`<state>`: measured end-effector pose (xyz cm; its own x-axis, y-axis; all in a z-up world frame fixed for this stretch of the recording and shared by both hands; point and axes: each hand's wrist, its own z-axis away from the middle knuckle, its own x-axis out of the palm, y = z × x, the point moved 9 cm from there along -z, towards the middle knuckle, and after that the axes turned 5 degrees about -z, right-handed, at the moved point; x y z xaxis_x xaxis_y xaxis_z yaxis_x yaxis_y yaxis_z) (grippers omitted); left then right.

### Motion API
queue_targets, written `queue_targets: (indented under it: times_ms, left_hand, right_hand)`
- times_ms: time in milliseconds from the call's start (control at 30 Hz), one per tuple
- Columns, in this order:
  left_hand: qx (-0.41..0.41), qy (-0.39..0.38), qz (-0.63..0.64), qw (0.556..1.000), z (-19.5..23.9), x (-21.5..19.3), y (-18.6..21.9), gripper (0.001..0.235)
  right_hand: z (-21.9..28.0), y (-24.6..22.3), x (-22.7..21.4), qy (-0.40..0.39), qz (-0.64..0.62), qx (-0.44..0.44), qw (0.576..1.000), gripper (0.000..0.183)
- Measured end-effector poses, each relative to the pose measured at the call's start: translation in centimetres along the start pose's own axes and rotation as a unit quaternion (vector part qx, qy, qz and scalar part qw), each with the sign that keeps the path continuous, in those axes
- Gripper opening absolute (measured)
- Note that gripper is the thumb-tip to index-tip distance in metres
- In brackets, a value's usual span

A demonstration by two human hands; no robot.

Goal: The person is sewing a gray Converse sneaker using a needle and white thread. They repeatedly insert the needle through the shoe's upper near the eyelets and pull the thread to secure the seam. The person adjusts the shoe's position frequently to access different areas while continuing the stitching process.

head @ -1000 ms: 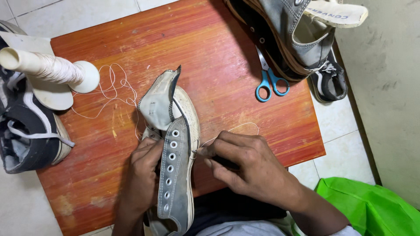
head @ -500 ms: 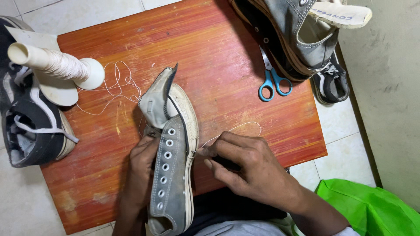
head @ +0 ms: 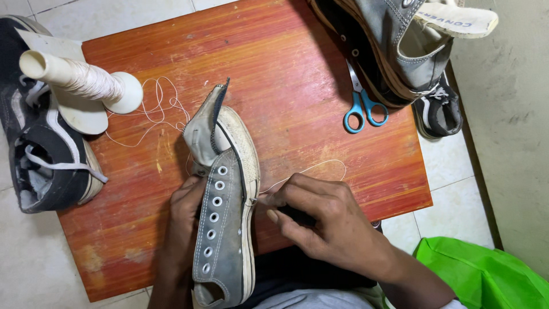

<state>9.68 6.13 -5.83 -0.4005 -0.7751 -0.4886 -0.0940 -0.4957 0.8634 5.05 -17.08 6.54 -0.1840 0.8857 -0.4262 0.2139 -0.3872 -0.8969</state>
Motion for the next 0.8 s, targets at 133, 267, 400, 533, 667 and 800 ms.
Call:
queue_targets:
  times_ms: [133, 267, 400, 533, 667, 800]
  left_hand:
    - [0.02, -0.003, -0.004, 1.0, -0.07, 0.1, 0.15, 0.024]
    - [0.04, -0.003, -0.019, 0.999, -0.06, 0.2, -0.38, 0.009]
    - [0.047, 0.002, -0.013, 0.999, 0.02, 0.14, 0.22, 0.044]
    - [0.044, 0.003, -0.027, 0.999, 0.05, 0.24, -0.22, 0.023]
    - [0.048, 0.003, -0.023, 0.999, 0.08, 0.26, -0.13, 0.026]
    - [0.046, -0.001, -0.018, 0.999, 0.02, 0.25, 0.07, 0.031]
  right_hand:
    - [-0.09, -0.11, 0.09, 0.007, -0.002, -0.003, 1.0, 0.018]
    - [-0.15, -0.21, 0.11, 0.007, -0.004, -0.003, 1.0, 0.019]
    - [-0.19, -0.3, 0.06, 0.008, -0.007, 0.001, 1.0, 0.019]
    - [0.01, -0.1, 0.12, 0.008, 0.0, 0.001, 1.0, 0.021]
    - [0.07, -0.04, 0.09, 0.009, 0.004, 0.003, 1.0, 0.021]
    - [0.0, -0.2, 0.0, 0.011, 0.002, 0.002, 1.0, 0.017]
